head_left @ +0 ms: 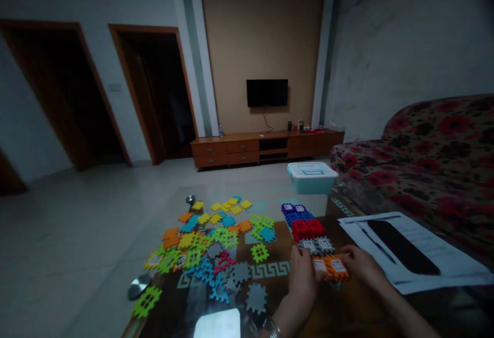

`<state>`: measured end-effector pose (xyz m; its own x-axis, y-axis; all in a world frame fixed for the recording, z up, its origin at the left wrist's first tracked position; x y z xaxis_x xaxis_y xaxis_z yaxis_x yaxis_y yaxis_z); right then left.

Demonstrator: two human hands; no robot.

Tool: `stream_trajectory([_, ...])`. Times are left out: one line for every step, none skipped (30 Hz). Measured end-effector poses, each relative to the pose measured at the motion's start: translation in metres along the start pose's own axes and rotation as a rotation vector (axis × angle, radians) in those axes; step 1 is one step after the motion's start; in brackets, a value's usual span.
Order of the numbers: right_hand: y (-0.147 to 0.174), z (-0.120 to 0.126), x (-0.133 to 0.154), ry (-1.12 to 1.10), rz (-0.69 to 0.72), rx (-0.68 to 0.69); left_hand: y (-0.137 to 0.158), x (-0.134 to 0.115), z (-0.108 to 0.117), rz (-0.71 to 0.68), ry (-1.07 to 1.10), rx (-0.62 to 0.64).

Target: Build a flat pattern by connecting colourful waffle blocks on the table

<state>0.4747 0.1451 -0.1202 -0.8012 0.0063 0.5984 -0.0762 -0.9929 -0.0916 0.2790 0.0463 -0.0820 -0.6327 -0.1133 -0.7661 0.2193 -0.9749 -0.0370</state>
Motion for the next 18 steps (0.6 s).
stream_trajectory([-0.002,0.002,0.005,-0.034,0.076,-0.053,-0.002,0.003,0.012,-0.003,-0.012,-0.033])
stream_trajectory([-0.003,0.004,0.011,-0.059,0.130,-0.114,-0.005,0.007,0.027,-0.008,-0.031,-0.079])
stream_trajectory([-0.001,0.005,0.021,-0.089,0.195,-0.165,-0.008,0.012,0.047,-0.011,-0.057,-0.132])
stream_trajectory([0.004,0.004,0.034,-0.121,0.260,-0.199,-0.010,0.020,0.069,-0.009,-0.094,-0.185])
stream_trajectory([0.011,0.001,0.051,-0.149,0.321,-0.215,-0.012,0.030,0.094,0.004,-0.142,-0.240])
stream_trajectory([0.020,-0.005,0.072,-0.177,0.387,-0.207,-0.012,0.041,0.120,0.025,-0.202,-0.286])
stream_trajectory([0.032,-0.014,0.096,-0.205,0.459,-0.181,-0.011,0.055,0.146,0.058,-0.274,-0.322])
stream_trajectory([0.044,-0.025,0.123,-0.223,0.530,-0.138,-0.008,0.069,0.171,0.089,-0.350,-0.359])
stream_trajectory([0.058,-0.038,0.150,-0.235,0.599,-0.086,-0.004,0.085,0.194,0.124,-0.425,-0.383])
stream_trajectory([0.071,-0.052,0.179,-0.233,0.663,-0.027,0.002,0.101,0.214,0.158,-0.498,-0.395])
stream_trajectory([0.083,-0.068,0.207,-0.216,0.714,0.041,0.009,0.118,0.233,0.195,-0.564,-0.416])
stream_trajectory([0.093,-0.085,0.234,-0.191,0.748,0.102,0.017,0.133,0.250,0.217,-0.620,-0.438])
stream_trajectory([0.102,-0.101,0.260,-0.174,0.769,0.154,0.025,0.148,0.264,0.235,-0.666,-0.445])
stream_trajectory([0.110,-0.116,0.285,-0.163,0.784,0.202,0.033,0.164,0.275,0.276,-0.703,-0.444])
stream_trajectory([0.118,-0.130,0.309,-0.156,0.787,0.243,0.040,0.179,0.286,0.312,-0.732,-0.441])
stream_trajectory([0.125,-0.143,0.332,-0.152,0.789,0.274,0.047,0.194,0.295,0.353,-0.748,-0.436])
stream_trajectory([0.132,-0.154,0.353,-0.149,0.792,0.302,0.053,0.208,0.304,0.392,-0.754,-0.436])
stream_trajectory([0.140,-0.166,0.372,-0.142,0.799,0.329,0.058,0.220,0.313,0.423,-0.749,-0.441])
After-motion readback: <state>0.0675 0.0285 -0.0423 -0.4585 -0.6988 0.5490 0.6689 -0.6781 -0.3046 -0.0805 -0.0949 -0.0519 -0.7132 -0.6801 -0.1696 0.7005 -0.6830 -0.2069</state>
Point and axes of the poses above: each hand's wrist, its own y-axis away from the middle knuckle, its own z-axis out of the back of the hand, x = y × z, the point moved 8 cm from there along -y, towards the middle knuckle, and after that the axes turned 10 degrees about -x, right-handed, at the moved point
